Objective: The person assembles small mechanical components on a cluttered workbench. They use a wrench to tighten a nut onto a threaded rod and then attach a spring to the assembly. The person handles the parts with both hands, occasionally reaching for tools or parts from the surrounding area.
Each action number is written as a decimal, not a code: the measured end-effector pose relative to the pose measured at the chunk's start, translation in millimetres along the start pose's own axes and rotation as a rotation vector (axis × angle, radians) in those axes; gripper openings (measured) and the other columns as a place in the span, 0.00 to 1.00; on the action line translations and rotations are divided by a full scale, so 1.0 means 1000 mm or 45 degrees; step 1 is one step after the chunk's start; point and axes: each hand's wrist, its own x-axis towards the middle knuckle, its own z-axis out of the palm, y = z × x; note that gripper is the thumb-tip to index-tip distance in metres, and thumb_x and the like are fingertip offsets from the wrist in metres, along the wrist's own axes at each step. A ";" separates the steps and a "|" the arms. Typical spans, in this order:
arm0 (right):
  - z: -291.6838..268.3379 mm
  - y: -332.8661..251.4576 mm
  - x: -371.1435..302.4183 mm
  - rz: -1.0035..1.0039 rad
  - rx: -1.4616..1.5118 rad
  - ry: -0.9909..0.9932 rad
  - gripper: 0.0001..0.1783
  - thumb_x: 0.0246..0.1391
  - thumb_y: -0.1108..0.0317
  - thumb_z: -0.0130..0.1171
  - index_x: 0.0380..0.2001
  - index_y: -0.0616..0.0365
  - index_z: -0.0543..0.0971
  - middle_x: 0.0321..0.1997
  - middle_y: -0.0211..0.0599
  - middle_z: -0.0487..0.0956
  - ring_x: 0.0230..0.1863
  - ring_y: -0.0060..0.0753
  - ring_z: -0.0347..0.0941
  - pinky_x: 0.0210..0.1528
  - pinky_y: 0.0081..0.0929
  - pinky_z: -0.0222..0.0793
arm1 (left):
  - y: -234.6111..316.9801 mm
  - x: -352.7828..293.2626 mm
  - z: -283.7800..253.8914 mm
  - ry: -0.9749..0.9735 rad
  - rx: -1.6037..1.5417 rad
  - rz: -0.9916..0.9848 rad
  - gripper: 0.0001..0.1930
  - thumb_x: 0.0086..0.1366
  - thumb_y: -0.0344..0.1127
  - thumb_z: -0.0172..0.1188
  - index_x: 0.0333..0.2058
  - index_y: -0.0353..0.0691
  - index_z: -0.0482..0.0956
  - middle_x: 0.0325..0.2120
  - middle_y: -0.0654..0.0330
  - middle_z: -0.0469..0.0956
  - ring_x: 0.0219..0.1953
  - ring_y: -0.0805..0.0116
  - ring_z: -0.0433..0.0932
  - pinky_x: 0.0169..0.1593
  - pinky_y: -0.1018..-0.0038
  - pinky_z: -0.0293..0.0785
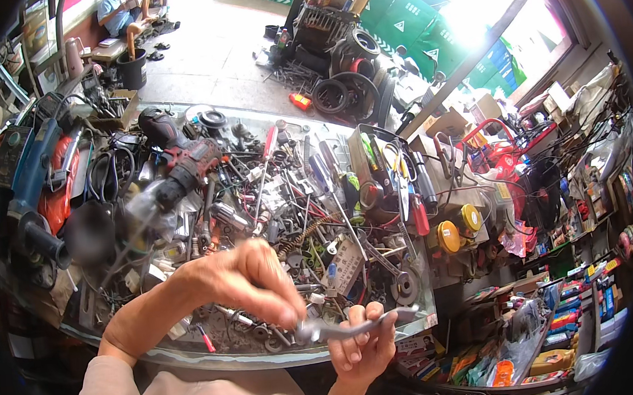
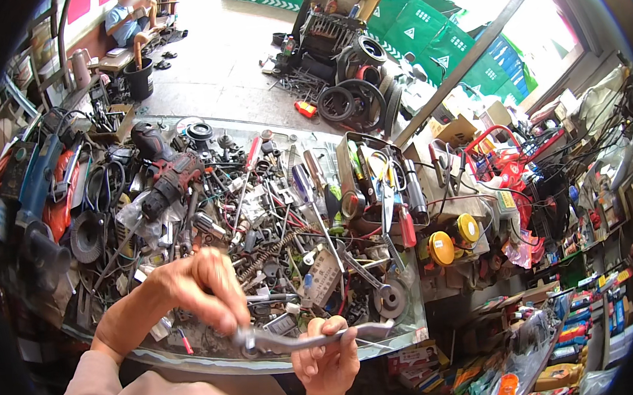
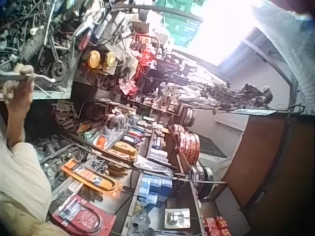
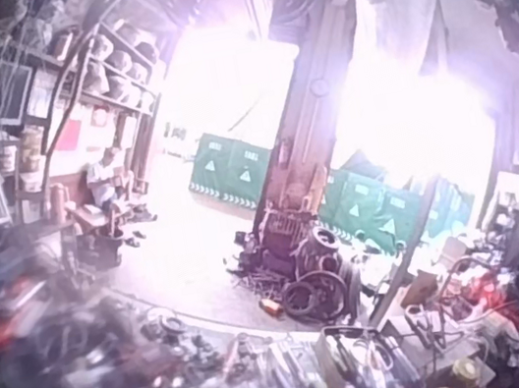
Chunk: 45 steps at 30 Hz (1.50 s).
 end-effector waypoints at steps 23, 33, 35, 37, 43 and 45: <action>0.031 0.018 0.002 -1.024 -2.535 -0.129 0.10 0.51 0.73 0.66 0.39 0.59 0.82 0.39 0.45 0.76 0.32 0.30 0.80 0.33 0.20 0.77 | 0.001 0.012 0.008 0.977 -0.284 -0.359 0.08 0.62 0.33 0.65 0.37 0.35 0.83 0.17 0.70 0.74 0.15 0.88 0.62 0.17 0.87 0.53; 0.027 0.002 0.002 -1.005 -2.407 -0.157 0.09 0.52 0.78 0.63 0.38 0.63 0.82 0.40 0.48 0.75 0.31 0.30 0.81 0.35 0.20 0.79 | -0.003 0.009 0.002 0.873 -0.260 -0.404 0.10 0.62 0.34 0.65 0.39 0.35 0.83 0.14 0.72 0.70 0.13 0.88 0.58 0.14 0.87 0.49; 0.025 0.004 0.001 -1.006 -2.376 -0.136 0.09 0.52 0.78 0.63 0.38 0.63 0.82 0.40 0.48 0.75 0.30 0.30 0.80 0.35 0.20 0.79 | -0.003 0.008 0.002 0.868 -0.251 -0.409 0.10 0.62 0.34 0.65 0.39 0.35 0.83 0.15 0.72 0.71 0.13 0.88 0.58 0.14 0.87 0.49; 0.023 0.006 -0.002 -1.030 -2.387 -0.125 0.08 0.52 0.78 0.63 0.38 0.63 0.82 0.40 0.48 0.75 0.30 0.29 0.80 0.34 0.20 0.79 | -0.002 0.007 0.002 0.866 -0.262 -0.421 0.10 0.61 0.34 0.65 0.39 0.35 0.83 0.16 0.72 0.72 0.13 0.88 0.59 0.14 0.87 0.50; 0.027 0.005 0.000 -1.191 -2.496 0.008 0.07 0.56 0.77 0.60 0.39 0.63 0.79 0.41 0.46 0.73 0.28 0.30 0.79 0.29 0.22 0.79 | -0.003 0.009 0.001 0.886 -0.184 -0.448 0.13 0.62 0.37 0.65 0.41 0.35 0.82 0.15 0.73 0.70 0.13 0.88 0.57 0.16 0.85 0.48; 0.022 -0.003 -0.003 -1.188 -2.431 0.130 0.10 0.50 0.78 0.64 0.38 0.60 0.81 0.39 0.45 0.77 0.30 0.31 0.79 0.31 0.23 0.78 | -0.001 0.011 0.002 0.918 -0.104 -0.494 0.14 0.62 0.37 0.63 0.42 0.35 0.82 0.15 0.74 0.68 0.14 0.88 0.57 0.17 0.85 0.48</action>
